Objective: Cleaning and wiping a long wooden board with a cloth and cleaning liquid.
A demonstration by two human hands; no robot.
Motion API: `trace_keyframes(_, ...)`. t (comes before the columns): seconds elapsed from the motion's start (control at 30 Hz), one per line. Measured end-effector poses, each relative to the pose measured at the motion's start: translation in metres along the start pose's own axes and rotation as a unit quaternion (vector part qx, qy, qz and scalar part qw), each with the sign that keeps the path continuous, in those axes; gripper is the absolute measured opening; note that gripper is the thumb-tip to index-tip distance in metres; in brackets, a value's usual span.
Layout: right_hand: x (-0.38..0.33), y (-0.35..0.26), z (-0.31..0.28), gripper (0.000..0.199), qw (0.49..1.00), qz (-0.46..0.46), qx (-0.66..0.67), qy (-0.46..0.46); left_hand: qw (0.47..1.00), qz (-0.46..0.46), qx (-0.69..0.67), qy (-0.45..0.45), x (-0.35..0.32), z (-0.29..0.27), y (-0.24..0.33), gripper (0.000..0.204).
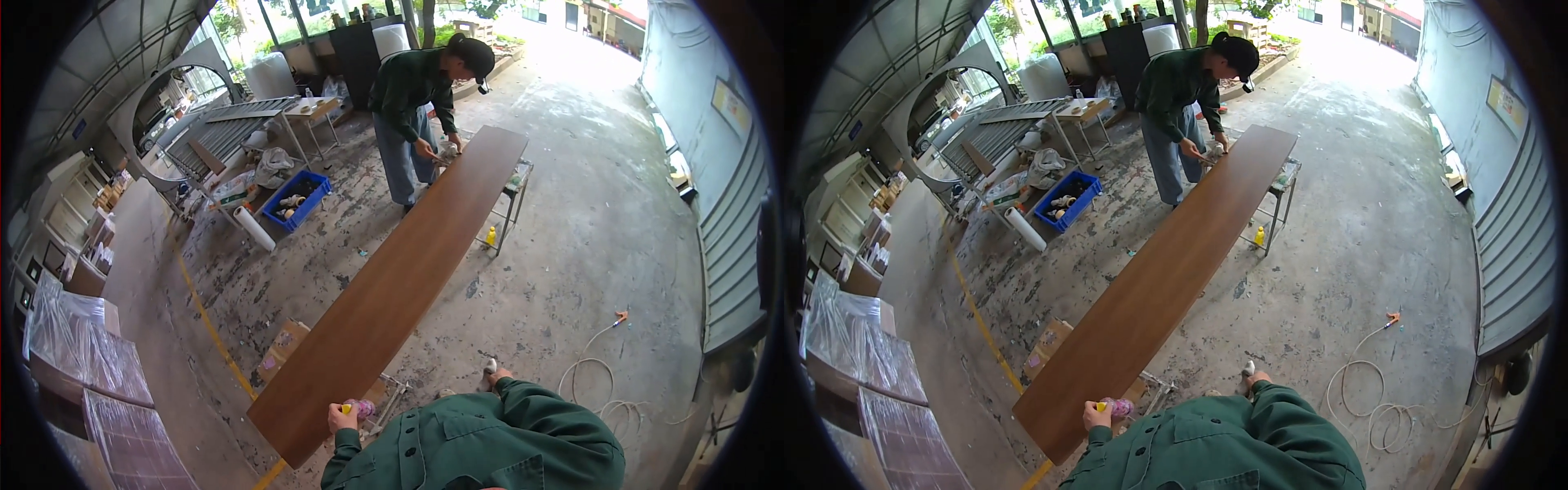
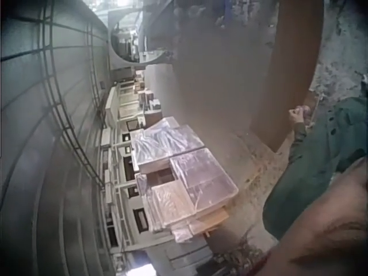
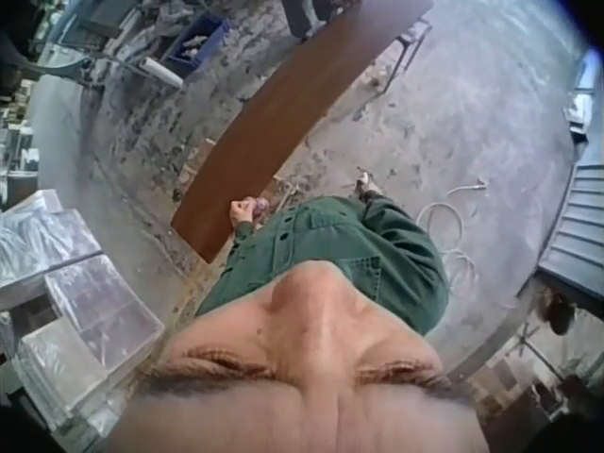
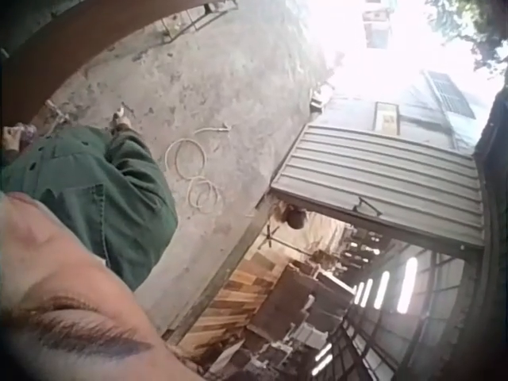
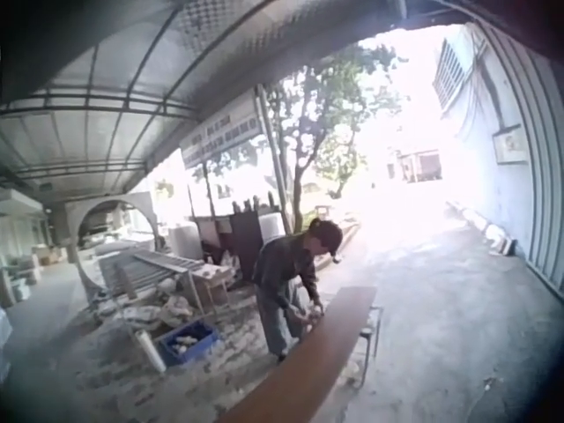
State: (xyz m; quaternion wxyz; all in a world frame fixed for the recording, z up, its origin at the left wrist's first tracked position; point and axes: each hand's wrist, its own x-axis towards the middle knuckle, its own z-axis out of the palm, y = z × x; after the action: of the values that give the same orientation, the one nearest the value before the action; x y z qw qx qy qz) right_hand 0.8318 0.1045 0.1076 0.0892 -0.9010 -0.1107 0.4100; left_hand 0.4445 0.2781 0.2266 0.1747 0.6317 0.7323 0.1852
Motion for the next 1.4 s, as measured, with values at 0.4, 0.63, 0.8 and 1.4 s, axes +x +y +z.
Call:
trace_keyframes(0.4, 0.03, -0.016, -0.005, 0.045, 0.996, -0.088, -0.012, -0.007, 0.999, 0.006, -0.036, 0.011, 0.003, 0.014, 0.002, 0.036)
trace_keyframes(0.63, 0.033, -0.02, -0.007, 0.05, 0.997, -0.074, -0.012, -0.011, 0.998, 0.005, -0.066, 0.023, -0.005, 0.01, -0.004, 0.036)
trace_keyframes(0.8, 0.04, -0.019, -0.005, 0.052, 0.997, -0.078, -0.013, -0.021, 0.997, -0.021, -0.077, -0.006, -0.01, 0.006, 0.005, 0.036)
trace_keyframes(1.4, 0.027, -0.022, -0.009, 0.05, 0.998, -0.065, 0.002, -0.023, 0.997, 0.024, -0.078, 0.012, -0.015, 0.018, -0.014, 0.038)
